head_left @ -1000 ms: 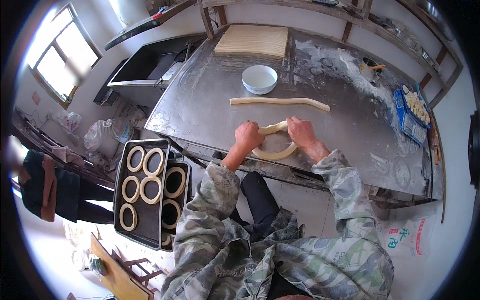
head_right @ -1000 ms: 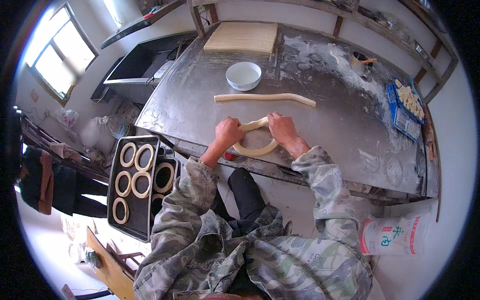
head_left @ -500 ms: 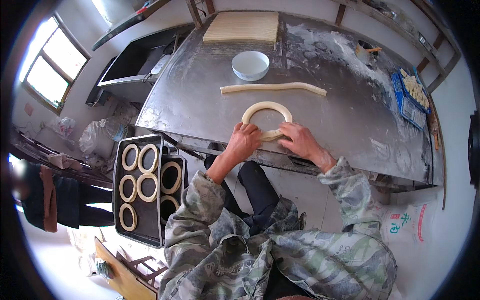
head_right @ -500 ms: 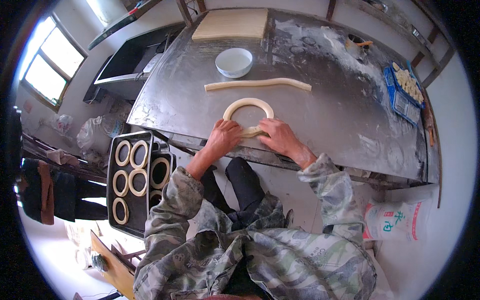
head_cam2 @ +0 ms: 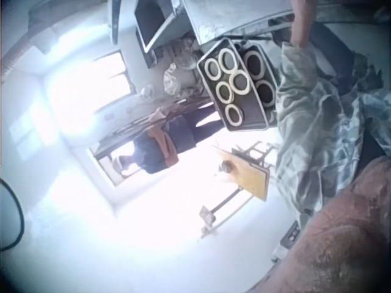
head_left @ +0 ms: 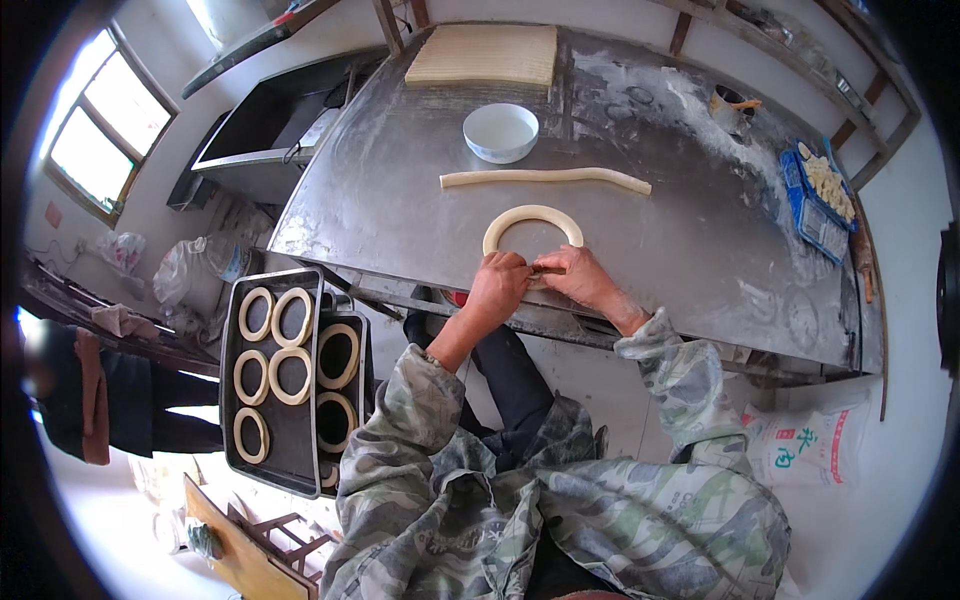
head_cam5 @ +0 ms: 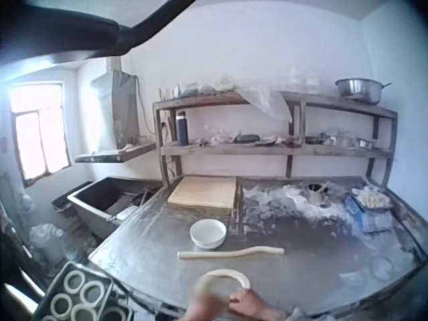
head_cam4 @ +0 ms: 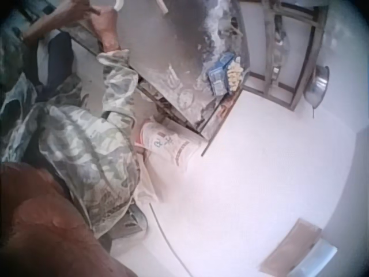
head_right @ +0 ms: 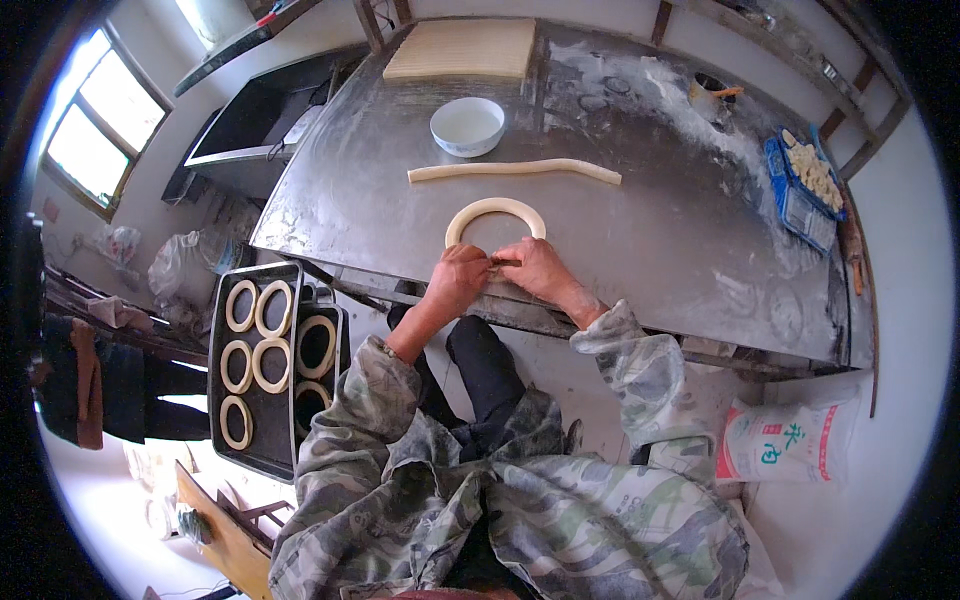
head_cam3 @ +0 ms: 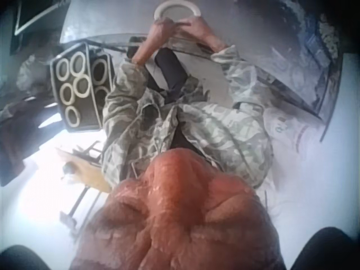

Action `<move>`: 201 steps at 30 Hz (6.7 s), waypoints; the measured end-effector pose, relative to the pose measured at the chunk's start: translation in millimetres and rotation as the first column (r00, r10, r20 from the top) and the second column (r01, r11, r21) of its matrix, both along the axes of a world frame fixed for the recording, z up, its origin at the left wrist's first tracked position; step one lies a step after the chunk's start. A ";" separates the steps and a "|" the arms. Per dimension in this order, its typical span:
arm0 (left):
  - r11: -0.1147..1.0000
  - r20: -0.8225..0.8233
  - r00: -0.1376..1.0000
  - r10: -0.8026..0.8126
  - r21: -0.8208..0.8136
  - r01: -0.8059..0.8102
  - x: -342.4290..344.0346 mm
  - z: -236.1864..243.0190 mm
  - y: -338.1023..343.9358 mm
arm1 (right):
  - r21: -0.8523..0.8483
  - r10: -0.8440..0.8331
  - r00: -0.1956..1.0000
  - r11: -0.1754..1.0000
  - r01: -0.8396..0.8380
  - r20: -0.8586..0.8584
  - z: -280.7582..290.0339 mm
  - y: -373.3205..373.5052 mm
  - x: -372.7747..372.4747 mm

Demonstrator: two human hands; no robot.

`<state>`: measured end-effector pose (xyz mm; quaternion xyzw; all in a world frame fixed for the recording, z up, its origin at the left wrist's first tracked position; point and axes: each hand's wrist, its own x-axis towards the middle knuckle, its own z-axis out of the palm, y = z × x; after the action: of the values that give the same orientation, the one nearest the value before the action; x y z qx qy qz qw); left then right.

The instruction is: The person forms rings from long strips of dough by hand on a metal work surface, places the finished rings onto a baking tray, and then retrieves another tray from beneath the table.

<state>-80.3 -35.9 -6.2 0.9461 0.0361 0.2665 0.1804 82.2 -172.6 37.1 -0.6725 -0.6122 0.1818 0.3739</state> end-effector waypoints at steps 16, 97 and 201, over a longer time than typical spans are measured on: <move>0.994 0.061 0.993 0.105 -0.027 -0.104 11.3 7.8 -31.3 | 0.017 -0.076 0.996 0.997 0.075 0.047 7.3 -16.2 13.9; -0.172 -0.221 -0.103 0.970 -0.321 -0.931 -612.8 -80.1 4.7 | -0.048 0.589 0.762 0.782 -0.621 -0.269 -64.9 212.4 -505.2; 0.946 -0.083 0.985 -0.149 0.277 0.166 14.0 27.3 30.9 | 0.051 0.022 0.623 0.994 -0.099 0.782 2.7 -61.4 57.3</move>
<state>-66.2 -5.0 21.1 0.9697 -0.0727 0.2245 0.0627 139.5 -234.0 39.7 -0.6466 -0.7434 -0.1423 0.0951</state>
